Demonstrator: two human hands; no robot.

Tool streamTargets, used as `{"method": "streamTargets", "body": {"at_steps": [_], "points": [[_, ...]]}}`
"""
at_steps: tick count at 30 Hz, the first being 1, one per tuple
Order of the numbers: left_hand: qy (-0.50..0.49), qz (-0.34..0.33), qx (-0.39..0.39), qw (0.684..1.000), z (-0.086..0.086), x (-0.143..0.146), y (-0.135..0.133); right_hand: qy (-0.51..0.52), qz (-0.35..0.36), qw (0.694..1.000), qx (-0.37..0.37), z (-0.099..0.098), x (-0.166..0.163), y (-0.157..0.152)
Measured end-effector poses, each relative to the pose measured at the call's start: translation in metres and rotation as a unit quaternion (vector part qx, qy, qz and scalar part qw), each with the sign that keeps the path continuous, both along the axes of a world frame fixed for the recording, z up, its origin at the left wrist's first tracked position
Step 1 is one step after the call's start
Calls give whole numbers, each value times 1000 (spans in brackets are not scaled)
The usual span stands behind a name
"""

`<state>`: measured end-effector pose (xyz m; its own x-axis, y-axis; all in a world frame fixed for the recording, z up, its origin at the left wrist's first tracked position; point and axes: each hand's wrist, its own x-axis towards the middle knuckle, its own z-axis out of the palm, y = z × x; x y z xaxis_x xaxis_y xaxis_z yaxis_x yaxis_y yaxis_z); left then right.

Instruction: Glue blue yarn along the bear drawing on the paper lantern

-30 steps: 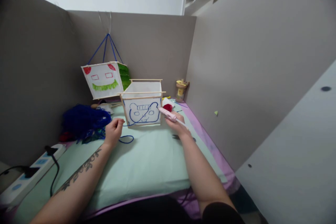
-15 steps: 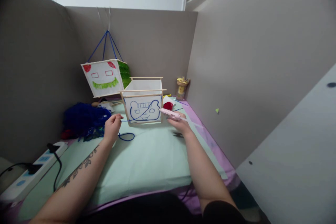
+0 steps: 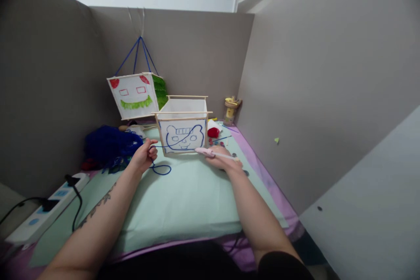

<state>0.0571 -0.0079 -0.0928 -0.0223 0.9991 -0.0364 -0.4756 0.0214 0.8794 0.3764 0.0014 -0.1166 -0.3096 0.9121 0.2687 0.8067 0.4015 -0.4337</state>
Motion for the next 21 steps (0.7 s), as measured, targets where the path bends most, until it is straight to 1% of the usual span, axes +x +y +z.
{"method": "streamTargets", "body": {"at_steps": [5,9,12,16,19,21], "points": [[-4,-5,12,1000,-3,1,0,-36,23,999,30,4,-11,0],[7,-12,12,1000,-4,3,-1,-67,21,997,23,1,-14,0],[8,-12,13,1000,-4,3,-1,-64,14,998,20,-2,-14,2],[1,-13,14,1000,-6,2,0,-52,17,998,39,-3,-17,2],[-1,-14,16,1000,-7,2,0,-83,30,996,30,0,-19,0],[-3,-15,21,1000,-8,2,0,-105,27,994,14,2,-19,-2]]}}
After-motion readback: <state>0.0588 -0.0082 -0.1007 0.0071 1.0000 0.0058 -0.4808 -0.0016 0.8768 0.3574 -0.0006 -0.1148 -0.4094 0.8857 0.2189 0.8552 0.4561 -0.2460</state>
